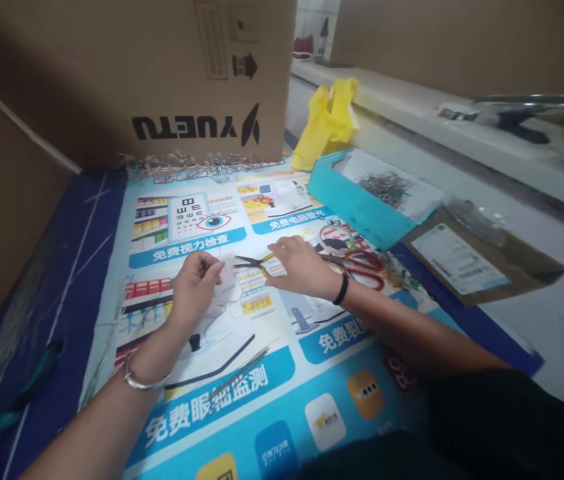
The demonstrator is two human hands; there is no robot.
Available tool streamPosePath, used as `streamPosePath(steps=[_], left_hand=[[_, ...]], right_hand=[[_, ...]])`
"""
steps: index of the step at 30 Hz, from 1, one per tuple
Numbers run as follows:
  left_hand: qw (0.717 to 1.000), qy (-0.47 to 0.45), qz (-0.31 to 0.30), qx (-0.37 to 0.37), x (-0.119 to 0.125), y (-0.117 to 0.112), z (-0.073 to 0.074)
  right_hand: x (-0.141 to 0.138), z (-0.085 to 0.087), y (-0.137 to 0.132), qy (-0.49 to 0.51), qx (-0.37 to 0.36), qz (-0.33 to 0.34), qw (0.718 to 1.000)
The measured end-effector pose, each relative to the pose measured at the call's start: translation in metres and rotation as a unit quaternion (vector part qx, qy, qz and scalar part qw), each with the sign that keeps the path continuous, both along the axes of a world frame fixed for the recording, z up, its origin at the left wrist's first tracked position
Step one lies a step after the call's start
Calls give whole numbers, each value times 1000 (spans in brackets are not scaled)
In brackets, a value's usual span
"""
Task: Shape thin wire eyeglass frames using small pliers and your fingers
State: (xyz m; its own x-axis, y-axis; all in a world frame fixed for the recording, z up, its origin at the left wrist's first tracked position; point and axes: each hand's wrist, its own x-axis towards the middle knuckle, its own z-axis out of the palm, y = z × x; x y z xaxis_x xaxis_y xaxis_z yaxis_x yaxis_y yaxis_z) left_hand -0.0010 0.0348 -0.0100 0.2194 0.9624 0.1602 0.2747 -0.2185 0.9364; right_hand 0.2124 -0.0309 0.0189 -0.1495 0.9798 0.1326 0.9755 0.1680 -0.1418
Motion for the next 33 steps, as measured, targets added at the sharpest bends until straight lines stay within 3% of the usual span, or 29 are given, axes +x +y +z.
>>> streamPosePath(steps=[2,5,16,19,22,24,27,29,33], left_hand=[[1000,-15,0,-9,0,0,-1],[999,-33,-10,-19,0,-1,-1],[996,-77,-36,-30,1,-6,2],[997,-70,-32,-28,1,-8,4],[998,-55,-31,-19,1,-9,4],[998,-55,-28,-20,2,-10,5],[997,-71,-26,-25,5,-12,5],[995,-86,-26,-29,7,-14,5],[993,-100,-29,-46,9,-17,4]], right_hand=[[2,-2,-3,-21,-11,-15,1000],[1,-3,-3,-54,-33,18,998],[-23,-15,15,-97,6,2,995],[-15,-13,17,-25,0,13,1000],[-7,-6,15,130,-37,26,990],[-8,-1,12,279,-80,12,957],[-21,0,8,461,-122,-2,879],[-33,-5,6,510,-122,17,851],[-49,-17,7,493,-77,20,866]])
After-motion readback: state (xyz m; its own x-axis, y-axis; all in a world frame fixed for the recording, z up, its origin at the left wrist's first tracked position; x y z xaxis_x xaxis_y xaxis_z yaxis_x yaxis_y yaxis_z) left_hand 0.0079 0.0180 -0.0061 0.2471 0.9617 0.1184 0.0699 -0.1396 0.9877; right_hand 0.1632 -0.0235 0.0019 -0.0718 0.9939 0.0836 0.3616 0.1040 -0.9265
